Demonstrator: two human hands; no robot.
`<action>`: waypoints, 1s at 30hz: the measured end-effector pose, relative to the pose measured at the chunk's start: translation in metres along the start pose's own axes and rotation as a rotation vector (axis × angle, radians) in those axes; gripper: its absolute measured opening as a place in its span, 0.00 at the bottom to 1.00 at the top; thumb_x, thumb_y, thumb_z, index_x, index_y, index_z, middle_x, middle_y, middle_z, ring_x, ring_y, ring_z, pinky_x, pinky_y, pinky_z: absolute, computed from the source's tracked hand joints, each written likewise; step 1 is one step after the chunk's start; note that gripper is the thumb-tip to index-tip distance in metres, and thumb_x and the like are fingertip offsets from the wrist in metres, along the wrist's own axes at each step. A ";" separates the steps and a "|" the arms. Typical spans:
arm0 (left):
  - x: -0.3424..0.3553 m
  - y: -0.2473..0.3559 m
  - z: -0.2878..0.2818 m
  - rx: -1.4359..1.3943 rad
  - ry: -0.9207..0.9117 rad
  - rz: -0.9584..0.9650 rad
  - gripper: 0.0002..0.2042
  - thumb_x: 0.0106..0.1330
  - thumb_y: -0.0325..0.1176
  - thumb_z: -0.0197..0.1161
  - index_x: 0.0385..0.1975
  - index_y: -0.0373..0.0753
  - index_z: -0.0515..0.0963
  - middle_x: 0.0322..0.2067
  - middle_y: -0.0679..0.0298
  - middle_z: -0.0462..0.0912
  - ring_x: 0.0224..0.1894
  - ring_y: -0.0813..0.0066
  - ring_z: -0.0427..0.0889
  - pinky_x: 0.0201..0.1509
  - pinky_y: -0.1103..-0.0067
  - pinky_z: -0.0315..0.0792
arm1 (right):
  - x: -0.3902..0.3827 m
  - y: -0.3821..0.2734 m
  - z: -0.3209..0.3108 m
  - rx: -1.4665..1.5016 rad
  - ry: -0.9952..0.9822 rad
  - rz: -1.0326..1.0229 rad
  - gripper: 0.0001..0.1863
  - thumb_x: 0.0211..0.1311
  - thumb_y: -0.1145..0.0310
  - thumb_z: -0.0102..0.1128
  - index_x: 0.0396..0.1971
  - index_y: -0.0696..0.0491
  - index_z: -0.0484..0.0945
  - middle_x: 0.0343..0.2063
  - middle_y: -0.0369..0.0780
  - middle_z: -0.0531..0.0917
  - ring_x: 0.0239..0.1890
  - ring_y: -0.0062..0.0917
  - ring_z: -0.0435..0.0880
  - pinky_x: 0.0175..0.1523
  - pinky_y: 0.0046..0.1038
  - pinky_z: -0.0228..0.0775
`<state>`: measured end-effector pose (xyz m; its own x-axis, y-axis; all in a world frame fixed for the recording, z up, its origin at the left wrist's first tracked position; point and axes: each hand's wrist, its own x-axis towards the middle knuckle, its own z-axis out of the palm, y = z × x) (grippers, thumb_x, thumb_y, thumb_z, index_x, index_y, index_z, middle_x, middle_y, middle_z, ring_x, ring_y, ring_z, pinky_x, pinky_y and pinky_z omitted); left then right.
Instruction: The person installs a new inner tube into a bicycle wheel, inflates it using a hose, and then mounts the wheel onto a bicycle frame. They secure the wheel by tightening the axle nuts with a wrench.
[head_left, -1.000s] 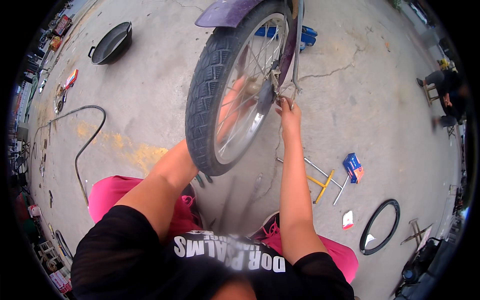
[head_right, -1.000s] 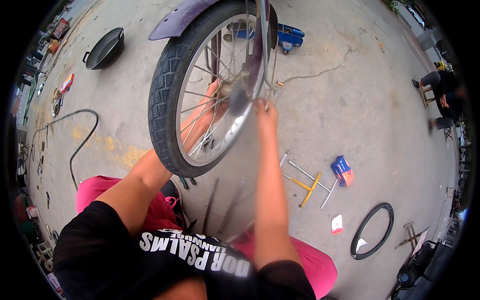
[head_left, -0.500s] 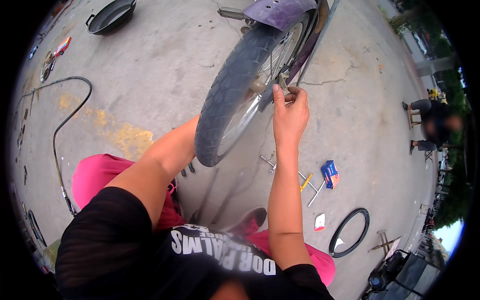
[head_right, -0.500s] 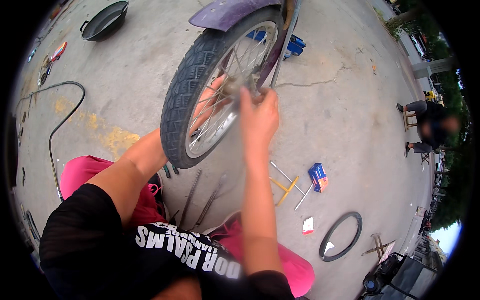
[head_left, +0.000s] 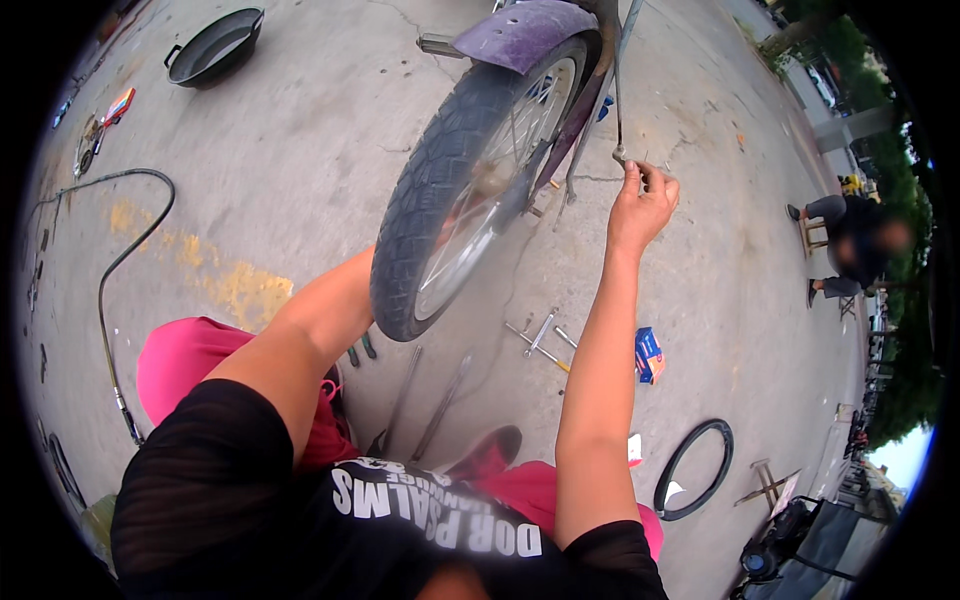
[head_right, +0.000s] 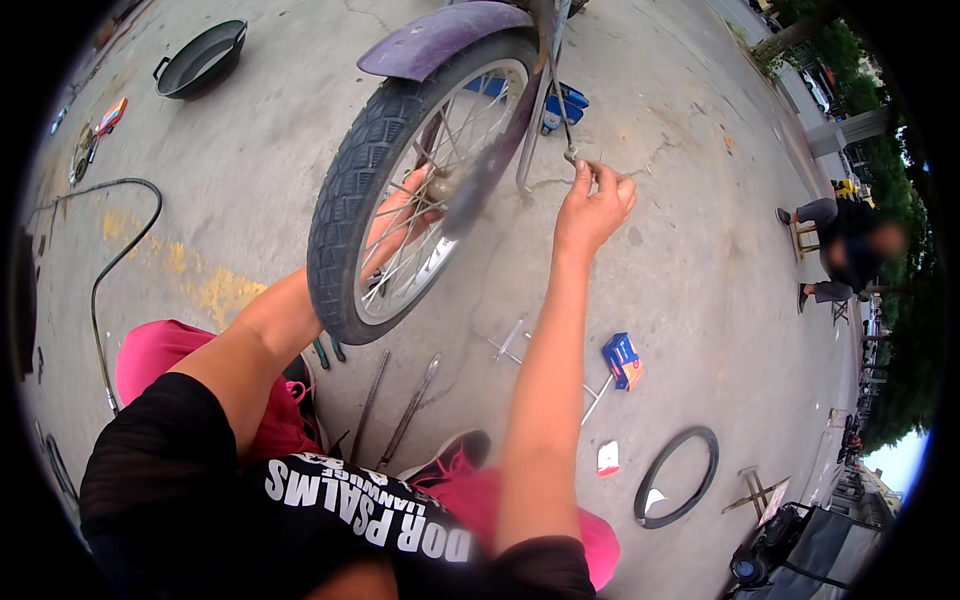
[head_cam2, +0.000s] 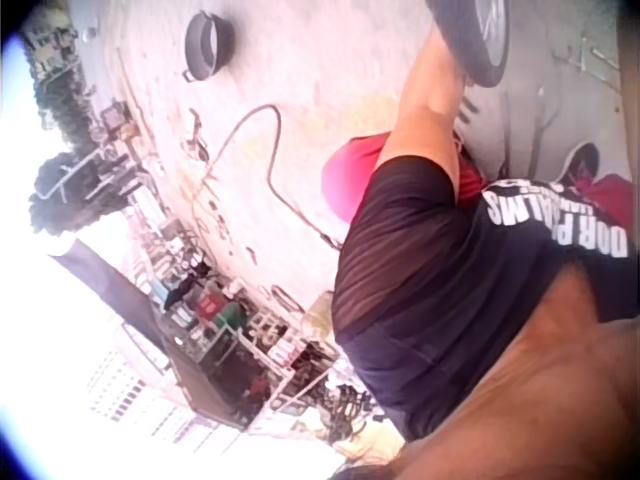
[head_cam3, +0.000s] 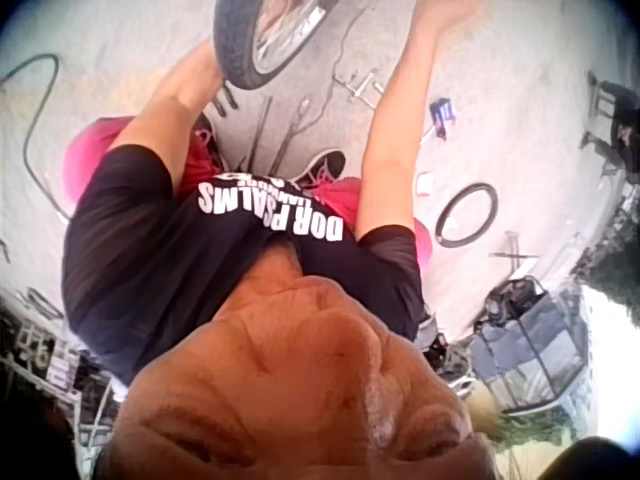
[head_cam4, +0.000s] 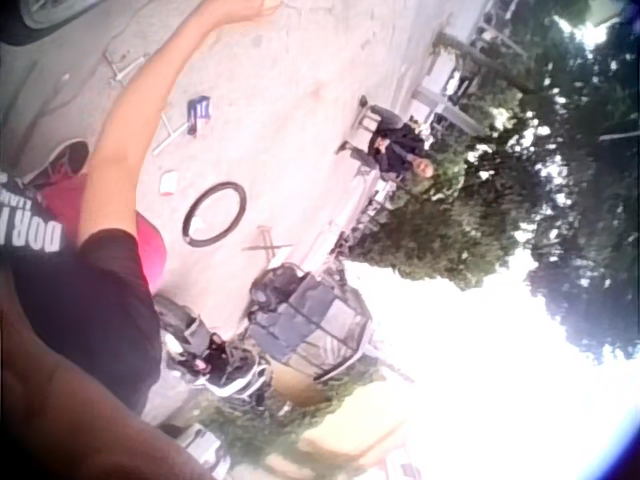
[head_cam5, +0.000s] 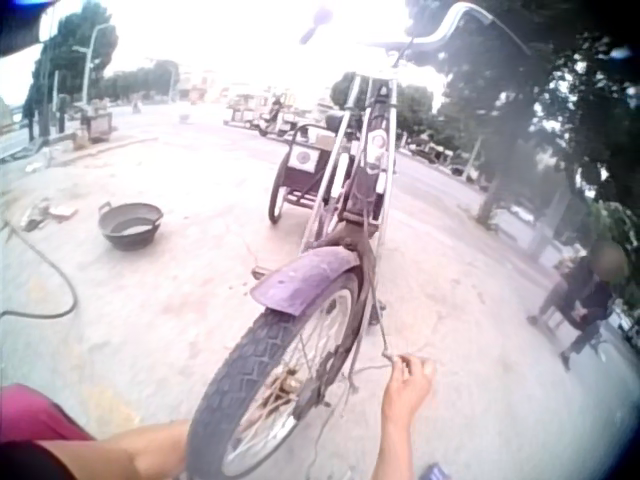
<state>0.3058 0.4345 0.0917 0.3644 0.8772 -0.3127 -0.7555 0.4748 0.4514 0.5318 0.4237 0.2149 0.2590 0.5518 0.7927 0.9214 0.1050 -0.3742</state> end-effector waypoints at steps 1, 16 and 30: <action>0.000 -0.001 0.000 0.002 -0.001 0.001 0.13 0.66 0.46 0.61 0.38 0.43 0.77 0.32 0.69 0.80 0.30 0.79 0.74 0.29 0.83 0.66 | -0.002 0.000 0.005 0.110 -0.149 0.088 0.10 0.61 0.65 0.63 0.34 0.58 0.82 0.29 0.39 0.81 0.32 0.29 0.78 0.41 0.30 0.70; -0.007 -0.003 0.001 0.044 -0.028 0.052 0.14 0.66 0.47 0.60 0.38 0.43 0.77 0.31 0.69 0.80 0.29 0.80 0.74 0.27 0.84 0.65 | -0.052 -0.065 -0.014 0.187 -0.246 0.302 0.21 0.61 0.65 0.63 0.51 0.60 0.73 0.32 0.41 0.76 0.30 0.27 0.76 0.41 0.30 0.70; 0.012 -0.001 -0.017 0.033 -0.019 0.000 0.16 0.66 0.48 0.60 0.41 0.42 0.78 0.29 0.69 0.80 0.26 0.81 0.73 0.26 0.85 0.63 | -0.087 -0.109 -0.005 0.120 -0.507 0.374 0.21 0.54 0.58 0.67 0.36 0.59 0.71 0.33 0.49 0.81 0.35 0.45 0.81 0.40 0.41 0.72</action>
<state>0.3016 0.4429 0.0735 0.3748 0.8783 -0.2970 -0.7373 0.4766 0.4788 0.4105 0.3598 0.1891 0.3603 0.8887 0.2834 0.7491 -0.0946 -0.6557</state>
